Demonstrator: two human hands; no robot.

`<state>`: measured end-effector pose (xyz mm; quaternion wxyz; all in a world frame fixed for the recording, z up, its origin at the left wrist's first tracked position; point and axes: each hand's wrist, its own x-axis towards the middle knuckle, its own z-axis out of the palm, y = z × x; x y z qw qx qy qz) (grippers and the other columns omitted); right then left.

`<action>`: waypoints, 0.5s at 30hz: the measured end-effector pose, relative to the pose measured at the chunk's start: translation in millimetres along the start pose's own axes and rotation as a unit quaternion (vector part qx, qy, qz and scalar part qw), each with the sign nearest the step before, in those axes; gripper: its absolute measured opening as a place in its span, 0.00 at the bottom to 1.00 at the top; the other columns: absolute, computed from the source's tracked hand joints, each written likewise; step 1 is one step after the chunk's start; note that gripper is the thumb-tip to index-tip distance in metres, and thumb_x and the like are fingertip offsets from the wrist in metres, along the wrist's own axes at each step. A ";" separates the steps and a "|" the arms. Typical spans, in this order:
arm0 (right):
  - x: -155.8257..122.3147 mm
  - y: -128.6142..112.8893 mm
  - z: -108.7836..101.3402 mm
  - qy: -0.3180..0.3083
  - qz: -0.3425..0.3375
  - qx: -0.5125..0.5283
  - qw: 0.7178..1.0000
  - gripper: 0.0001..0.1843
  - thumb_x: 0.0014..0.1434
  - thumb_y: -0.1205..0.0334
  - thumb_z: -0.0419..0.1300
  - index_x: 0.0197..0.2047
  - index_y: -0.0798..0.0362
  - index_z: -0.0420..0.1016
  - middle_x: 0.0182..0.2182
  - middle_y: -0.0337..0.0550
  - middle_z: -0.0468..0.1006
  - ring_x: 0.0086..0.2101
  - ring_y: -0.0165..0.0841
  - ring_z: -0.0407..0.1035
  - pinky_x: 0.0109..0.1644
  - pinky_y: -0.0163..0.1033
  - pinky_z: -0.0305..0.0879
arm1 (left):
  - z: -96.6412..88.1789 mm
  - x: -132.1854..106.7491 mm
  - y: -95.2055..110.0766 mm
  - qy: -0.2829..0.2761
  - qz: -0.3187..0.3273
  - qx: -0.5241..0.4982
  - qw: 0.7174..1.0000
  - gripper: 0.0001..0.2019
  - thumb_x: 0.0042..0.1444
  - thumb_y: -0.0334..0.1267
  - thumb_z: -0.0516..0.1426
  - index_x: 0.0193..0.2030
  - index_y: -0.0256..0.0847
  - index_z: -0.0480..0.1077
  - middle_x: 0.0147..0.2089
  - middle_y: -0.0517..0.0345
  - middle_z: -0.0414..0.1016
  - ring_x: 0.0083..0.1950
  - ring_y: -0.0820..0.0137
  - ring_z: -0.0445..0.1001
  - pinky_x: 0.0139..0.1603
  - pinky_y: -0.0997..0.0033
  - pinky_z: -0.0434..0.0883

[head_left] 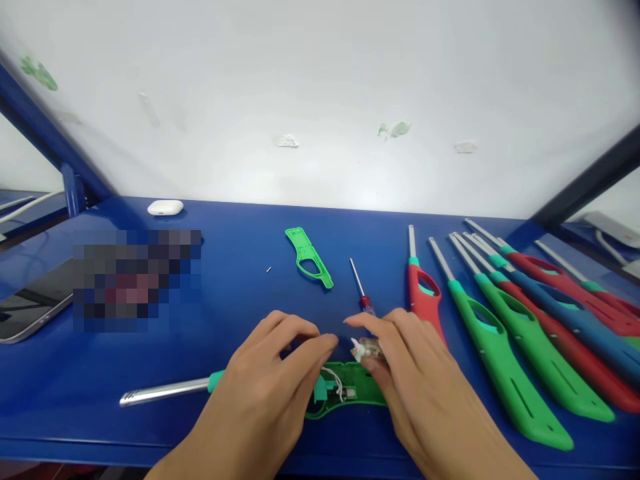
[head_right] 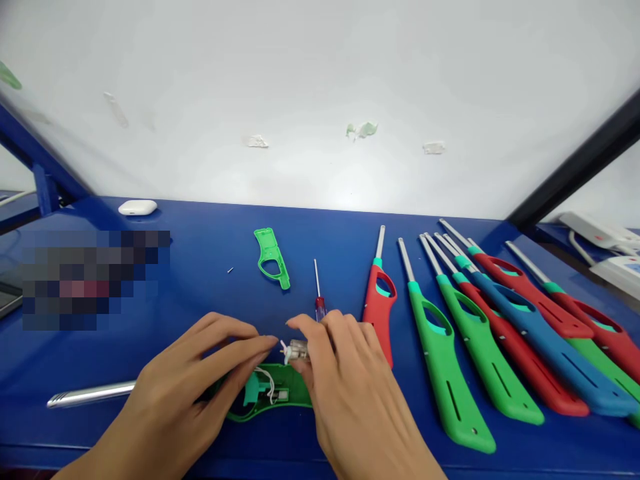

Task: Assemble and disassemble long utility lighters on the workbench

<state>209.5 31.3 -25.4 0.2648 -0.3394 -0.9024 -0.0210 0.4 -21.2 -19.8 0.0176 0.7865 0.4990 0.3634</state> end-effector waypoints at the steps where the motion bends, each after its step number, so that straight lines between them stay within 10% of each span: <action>1: -0.5 -0.1 1.0 -0.009 -0.008 -0.015 1.000 0.20 0.77 0.60 0.46 0.66 0.54 0.65 0.43 0.50 0.75 0.43 0.44 0.74 0.46 0.53 0.74 | 0.2 -1.0 -0.5 0.000 0.006 0.008 1.000 0.16 0.69 0.19 0.53 0.56 0.39 0.73 0.46 0.53 0.76 0.44 0.66 0.71 0.46 0.64 0.72; 15: -1.6 4.3 2.6 0.033 -0.007 0.028 0.999 0.22 0.78 0.58 0.50 0.71 0.52 0.62 0.40 0.44 0.79 0.39 0.37 0.75 0.44 0.44 0.72 | -3.0 1.9 2.2 0.007 -0.004 0.013 1.000 0.09 0.71 0.24 0.57 0.50 0.41 0.73 0.44 0.57 0.80 0.44 0.65 0.72 0.48 0.62 0.70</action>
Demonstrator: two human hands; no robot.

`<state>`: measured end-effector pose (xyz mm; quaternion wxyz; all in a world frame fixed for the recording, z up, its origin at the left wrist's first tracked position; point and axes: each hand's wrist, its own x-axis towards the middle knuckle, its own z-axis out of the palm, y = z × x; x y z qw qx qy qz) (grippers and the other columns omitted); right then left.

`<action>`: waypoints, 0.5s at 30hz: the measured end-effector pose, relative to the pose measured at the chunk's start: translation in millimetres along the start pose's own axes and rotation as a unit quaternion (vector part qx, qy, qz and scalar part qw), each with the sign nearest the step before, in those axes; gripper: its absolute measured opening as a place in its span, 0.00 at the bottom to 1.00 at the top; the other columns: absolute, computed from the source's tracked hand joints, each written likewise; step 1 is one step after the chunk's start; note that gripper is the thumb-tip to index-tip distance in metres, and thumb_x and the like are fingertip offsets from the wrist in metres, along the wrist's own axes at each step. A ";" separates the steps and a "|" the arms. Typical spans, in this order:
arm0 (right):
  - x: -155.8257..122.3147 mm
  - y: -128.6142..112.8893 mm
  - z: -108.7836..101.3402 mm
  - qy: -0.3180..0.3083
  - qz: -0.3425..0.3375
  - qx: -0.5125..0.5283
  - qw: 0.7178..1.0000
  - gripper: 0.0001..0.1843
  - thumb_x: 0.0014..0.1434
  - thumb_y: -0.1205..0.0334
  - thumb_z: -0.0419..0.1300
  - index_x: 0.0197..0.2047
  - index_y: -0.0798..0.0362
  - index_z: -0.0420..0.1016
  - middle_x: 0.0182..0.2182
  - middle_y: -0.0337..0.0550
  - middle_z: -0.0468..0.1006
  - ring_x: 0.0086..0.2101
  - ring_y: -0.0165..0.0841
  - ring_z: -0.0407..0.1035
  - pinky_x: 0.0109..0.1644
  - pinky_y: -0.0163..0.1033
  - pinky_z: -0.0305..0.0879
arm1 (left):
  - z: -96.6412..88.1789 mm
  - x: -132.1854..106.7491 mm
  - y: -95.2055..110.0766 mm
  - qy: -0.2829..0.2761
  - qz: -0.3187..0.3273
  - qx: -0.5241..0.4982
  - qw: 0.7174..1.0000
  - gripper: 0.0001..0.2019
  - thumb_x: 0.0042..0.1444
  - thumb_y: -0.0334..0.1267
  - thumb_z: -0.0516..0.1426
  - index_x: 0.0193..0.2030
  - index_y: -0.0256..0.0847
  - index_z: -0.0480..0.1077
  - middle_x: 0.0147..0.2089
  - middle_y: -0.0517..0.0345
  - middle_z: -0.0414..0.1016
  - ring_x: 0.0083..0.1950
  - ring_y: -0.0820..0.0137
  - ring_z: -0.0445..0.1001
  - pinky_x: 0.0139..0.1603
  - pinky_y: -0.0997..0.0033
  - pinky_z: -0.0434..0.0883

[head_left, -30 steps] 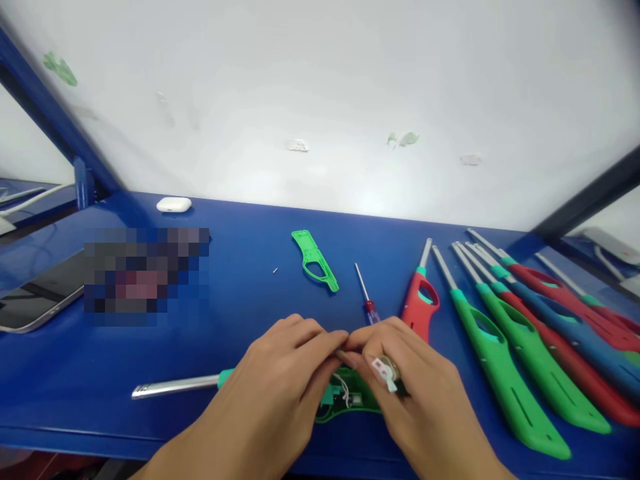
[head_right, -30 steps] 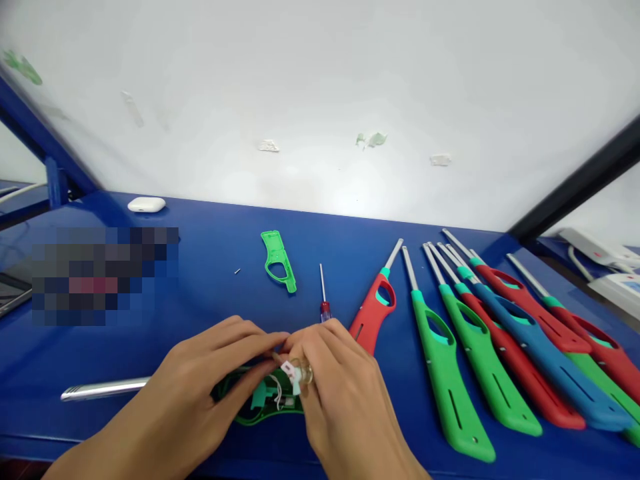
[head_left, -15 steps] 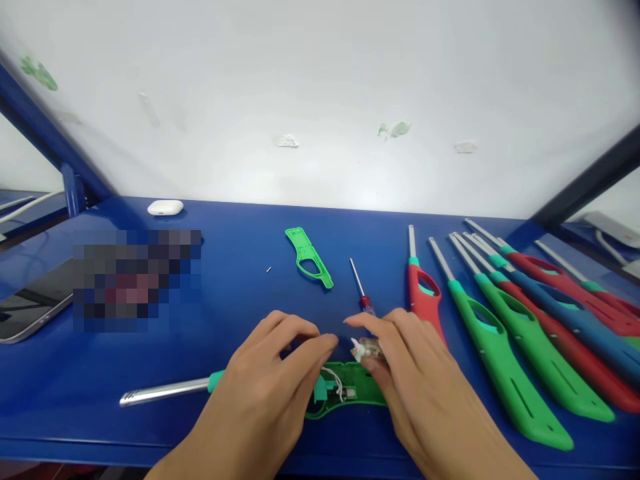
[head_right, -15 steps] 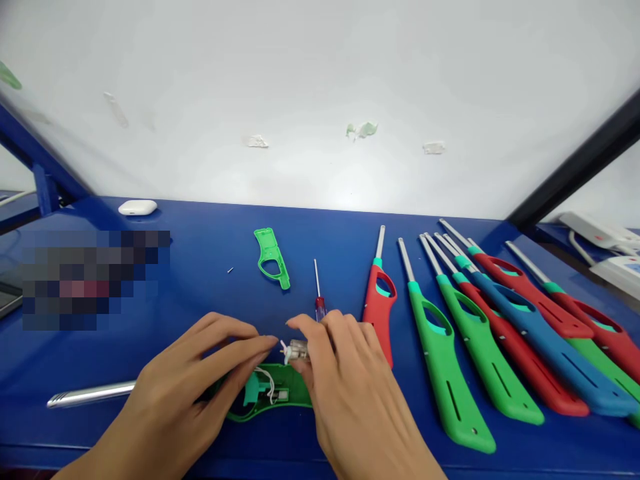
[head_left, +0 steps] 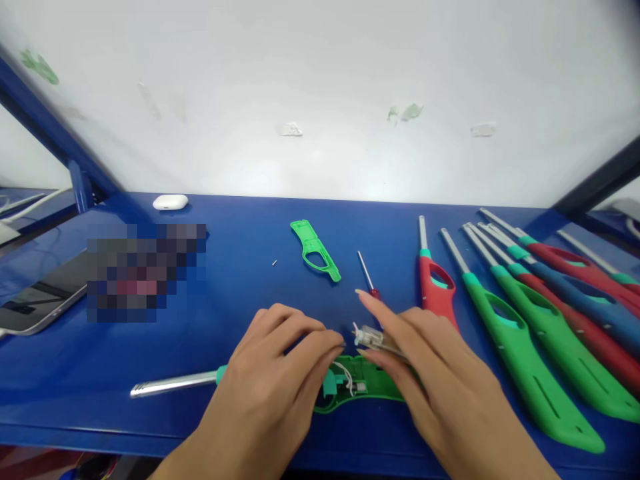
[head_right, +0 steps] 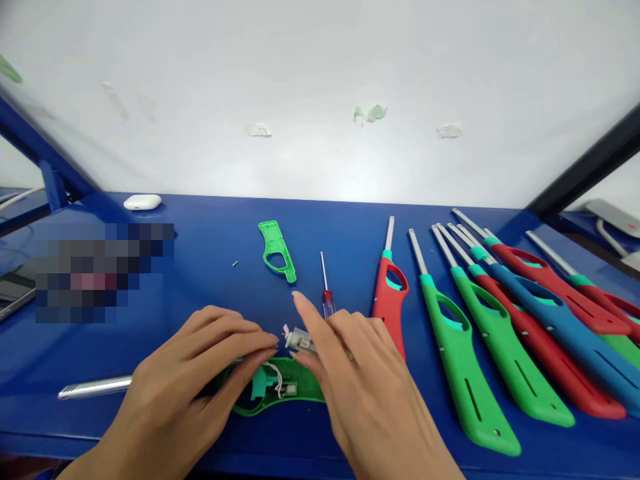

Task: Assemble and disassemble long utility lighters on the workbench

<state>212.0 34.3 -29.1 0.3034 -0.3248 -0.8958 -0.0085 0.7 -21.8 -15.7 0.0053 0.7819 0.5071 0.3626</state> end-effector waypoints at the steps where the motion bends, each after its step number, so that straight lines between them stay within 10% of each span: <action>1: 1.2 -1.0 -1.3 0.024 0.016 0.016 0.999 0.18 0.78 0.56 0.51 0.67 0.50 0.67 0.40 0.42 0.81 0.38 0.36 0.77 0.44 0.42 0.72 | -0.3 0.4 0.6 0.005 -0.011 0.003 1.000 0.08 0.71 0.25 0.57 0.49 0.42 0.73 0.43 0.57 0.79 0.44 0.65 0.72 0.48 0.61 0.70; 5: 5.5 -5.2 -7.2 0.073 0.038 0.074 0.994 0.04 0.74 0.61 0.58 0.49 0.47 0.74 0.40 0.36 0.84 0.37 0.31 0.78 0.46 0.36 0.70 | -1.2 1.0 2.2 0.024 -0.019 0.003 1.000 0.07 0.71 0.26 0.57 0.46 0.42 0.74 0.42 0.58 0.79 0.43 0.65 0.71 0.48 0.61 0.68; 15: 3.2 -2.7 -8.3 0.054 0.012 0.076 0.996 0.08 0.71 0.68 0.58 0.49 0.49 0.77 0.40 0.36 0.82 0.39 0.30 0.74 0.50 0.36 0.67 | -0.1 -1.6 0.1 0.010 -0.026 -0.005 1.000 0.09 0.71 0.26 0.57 0.48 0.44 0.74 0.43 0.57 0.79 0.45 0.64 0.71 0.51 0.59 0.70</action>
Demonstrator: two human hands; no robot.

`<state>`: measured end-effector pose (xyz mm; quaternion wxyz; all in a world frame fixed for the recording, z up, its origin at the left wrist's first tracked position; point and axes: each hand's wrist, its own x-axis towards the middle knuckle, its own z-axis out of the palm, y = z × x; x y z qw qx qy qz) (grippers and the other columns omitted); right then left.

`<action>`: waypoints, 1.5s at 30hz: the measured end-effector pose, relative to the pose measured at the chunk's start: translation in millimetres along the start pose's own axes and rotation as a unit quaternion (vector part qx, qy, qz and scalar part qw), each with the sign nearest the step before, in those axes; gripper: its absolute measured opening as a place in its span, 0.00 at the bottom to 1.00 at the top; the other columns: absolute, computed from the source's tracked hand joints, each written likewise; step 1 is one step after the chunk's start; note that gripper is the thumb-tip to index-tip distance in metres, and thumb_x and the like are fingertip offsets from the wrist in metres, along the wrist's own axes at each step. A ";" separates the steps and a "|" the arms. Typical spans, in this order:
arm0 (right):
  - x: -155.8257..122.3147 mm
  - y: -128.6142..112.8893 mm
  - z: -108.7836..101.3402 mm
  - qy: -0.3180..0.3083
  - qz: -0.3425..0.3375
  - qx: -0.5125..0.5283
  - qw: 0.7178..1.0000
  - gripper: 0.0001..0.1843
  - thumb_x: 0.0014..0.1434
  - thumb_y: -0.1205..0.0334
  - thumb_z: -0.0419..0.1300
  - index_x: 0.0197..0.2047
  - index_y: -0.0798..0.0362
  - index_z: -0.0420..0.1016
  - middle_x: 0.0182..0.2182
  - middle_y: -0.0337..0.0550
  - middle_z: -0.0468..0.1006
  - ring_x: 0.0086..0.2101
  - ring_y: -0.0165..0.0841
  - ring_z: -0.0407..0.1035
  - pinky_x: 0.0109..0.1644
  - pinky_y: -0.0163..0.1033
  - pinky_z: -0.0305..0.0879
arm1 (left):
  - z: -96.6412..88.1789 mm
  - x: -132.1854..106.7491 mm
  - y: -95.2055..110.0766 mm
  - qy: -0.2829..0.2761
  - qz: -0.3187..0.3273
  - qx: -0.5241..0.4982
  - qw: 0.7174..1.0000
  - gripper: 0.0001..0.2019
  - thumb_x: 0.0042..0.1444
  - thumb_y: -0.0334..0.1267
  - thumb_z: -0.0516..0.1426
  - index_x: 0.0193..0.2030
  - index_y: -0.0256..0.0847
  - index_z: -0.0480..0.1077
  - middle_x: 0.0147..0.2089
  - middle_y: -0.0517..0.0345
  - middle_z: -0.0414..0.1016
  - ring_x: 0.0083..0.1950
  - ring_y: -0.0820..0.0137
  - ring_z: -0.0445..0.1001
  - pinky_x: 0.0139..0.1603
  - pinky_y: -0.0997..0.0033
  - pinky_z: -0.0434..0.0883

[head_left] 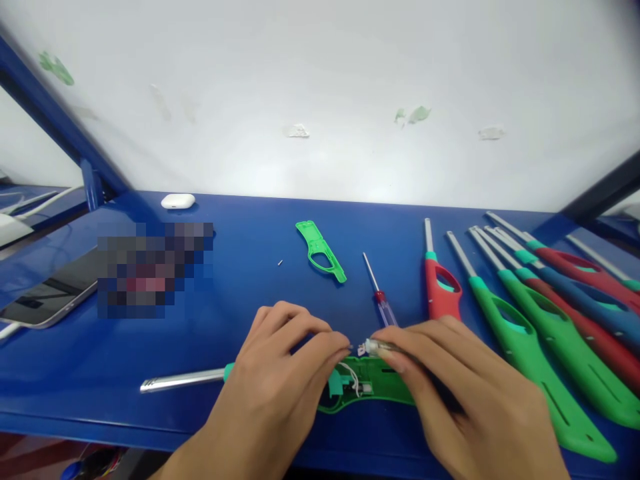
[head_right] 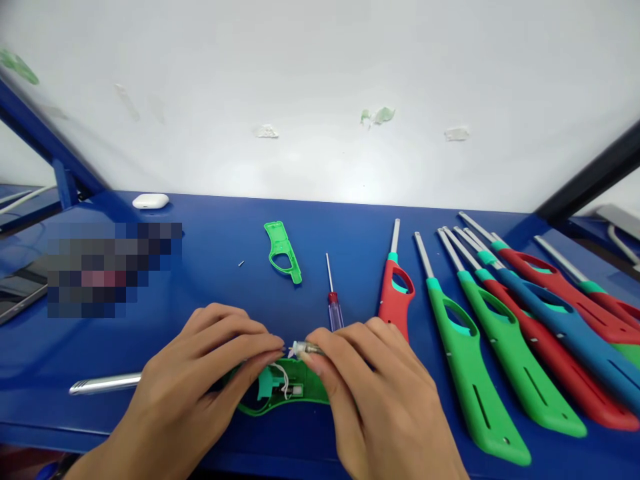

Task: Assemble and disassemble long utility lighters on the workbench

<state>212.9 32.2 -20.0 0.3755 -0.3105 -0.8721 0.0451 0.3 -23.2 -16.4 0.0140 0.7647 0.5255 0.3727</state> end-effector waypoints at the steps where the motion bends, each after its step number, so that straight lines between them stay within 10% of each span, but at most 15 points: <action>1: 0.1 -0.1 0.6 -0.006 -0.002 -0.002 1.000 0.08 0.71 0.69 0.58 0.48 0.49 0.77 0.40 0.35 0.82 0.38 0.29 0.74 0.51 0.36 0.67 | 0.0 -0.7 -0.3 -0.003 0.002 0.001 1.000 0.10 0.71 0.25 0.56 0.49 0.44 0.74 0.43 0.58 0.79 0.45 0.64 0.70 0.51 0.59 0.70; 45: 0.0 0.0 2.8 -0.015 -0.042 -0.010 0.999 0.08 0.75 0.67 0.57 0.49 0.50 0.78 0.39 0.32 0.84 0.36 0.28 0.76 0.57 0.36 0.64 | 2.1 -4.3 -1.1 -0.007 0.036 -0.039 0.999 0.12 0.68 0.18 0.56 0.48 0.38 0.73 0.43 0.55 0.74 0.45 0.65 0.66 0.45 0.60 0.67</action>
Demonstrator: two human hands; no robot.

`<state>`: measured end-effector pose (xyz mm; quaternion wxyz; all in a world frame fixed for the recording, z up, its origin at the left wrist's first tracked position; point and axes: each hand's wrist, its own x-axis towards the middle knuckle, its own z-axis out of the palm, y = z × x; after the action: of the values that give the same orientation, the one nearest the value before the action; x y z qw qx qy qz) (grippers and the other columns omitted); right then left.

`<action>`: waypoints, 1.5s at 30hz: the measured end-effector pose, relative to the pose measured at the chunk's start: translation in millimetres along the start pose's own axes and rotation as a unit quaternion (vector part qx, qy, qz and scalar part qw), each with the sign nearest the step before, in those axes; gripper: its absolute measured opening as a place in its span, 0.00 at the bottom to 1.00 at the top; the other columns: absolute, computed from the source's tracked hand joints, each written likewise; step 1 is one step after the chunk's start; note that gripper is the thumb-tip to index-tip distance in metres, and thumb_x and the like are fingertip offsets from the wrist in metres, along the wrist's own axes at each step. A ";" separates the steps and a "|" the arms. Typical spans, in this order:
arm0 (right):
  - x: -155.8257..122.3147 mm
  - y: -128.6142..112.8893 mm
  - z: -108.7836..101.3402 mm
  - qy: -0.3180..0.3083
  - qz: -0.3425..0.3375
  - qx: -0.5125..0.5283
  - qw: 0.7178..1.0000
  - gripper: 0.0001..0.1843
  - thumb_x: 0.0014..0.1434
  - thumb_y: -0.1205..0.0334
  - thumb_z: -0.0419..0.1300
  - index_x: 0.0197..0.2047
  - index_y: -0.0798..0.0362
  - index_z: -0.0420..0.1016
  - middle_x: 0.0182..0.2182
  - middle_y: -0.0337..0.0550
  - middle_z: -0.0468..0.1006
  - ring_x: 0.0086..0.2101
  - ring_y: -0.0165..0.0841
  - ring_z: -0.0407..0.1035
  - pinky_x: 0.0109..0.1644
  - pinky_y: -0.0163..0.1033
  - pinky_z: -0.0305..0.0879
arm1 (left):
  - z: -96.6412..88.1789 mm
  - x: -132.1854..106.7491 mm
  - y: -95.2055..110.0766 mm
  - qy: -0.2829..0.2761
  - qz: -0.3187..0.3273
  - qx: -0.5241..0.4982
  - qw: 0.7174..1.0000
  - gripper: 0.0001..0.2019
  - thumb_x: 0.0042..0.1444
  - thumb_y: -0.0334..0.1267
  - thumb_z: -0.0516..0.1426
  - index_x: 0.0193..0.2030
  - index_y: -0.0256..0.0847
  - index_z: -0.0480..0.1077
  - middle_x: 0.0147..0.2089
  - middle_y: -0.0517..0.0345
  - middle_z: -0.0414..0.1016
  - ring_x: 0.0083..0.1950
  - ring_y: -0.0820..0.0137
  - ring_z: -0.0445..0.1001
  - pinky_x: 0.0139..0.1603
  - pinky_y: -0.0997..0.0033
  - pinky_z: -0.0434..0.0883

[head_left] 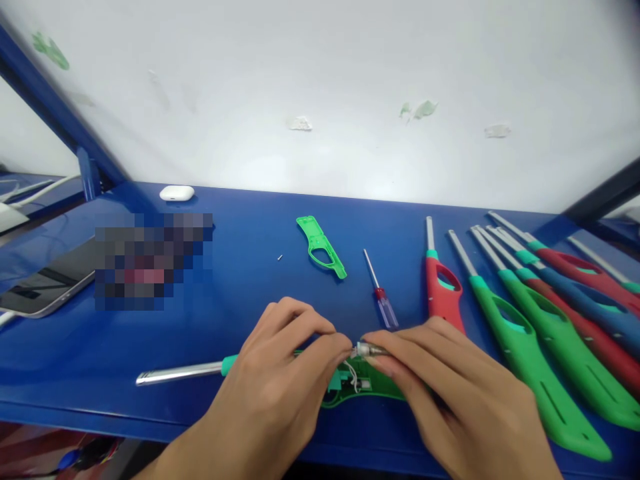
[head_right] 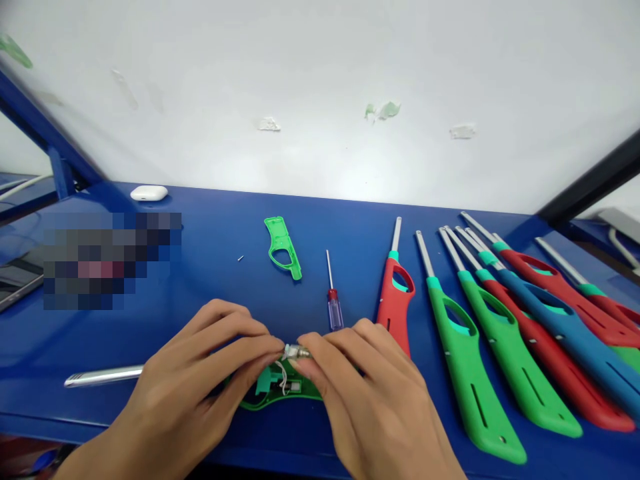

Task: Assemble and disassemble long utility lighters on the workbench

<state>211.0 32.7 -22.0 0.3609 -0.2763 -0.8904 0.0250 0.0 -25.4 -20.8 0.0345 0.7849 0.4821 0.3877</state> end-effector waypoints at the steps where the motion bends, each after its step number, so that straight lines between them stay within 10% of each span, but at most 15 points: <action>1: -0.4 0.2 0.6 0.000 -0.001 -0.004 1.000 0.08 0.75 0.67 0.57 0.49 0.51 0.78 0.40 0.32 0.84 0.37 0.29 0.75 0.57 0.37 0.64 | 0.1 -0.3 -0.1 -0.003 0.000 0.001 1.000 0.12 0.67 0.17 0.56 0.48 0.38 0.73 0.43 0.55 0.74 0.45 0.65 0.66 0.45 0.60 0.67; 45: 0.6 0.4 -3.8 -0.005 -0.010 0.009 1.000 0.08 0.74 0.68 0.58 0.47 0.51 0.80 0.38 0.36 0.84 0.35 0.30 0.76 0.52 0.38 0.68 | 0.6 5.4 4.5 0.017 0.000 -0.016 1.000 0.10 0.67 0.19 0.57 0.46 0.37 0.73 0.42 0.56 0.77 0.44 0.67 0.68 0.50 0.62 0.71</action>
<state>213.3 32.7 -18.9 0.3590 -0.2641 -0.8947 0.0313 5.0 -23.5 -16.2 0.0388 0.7777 0.4762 0.4085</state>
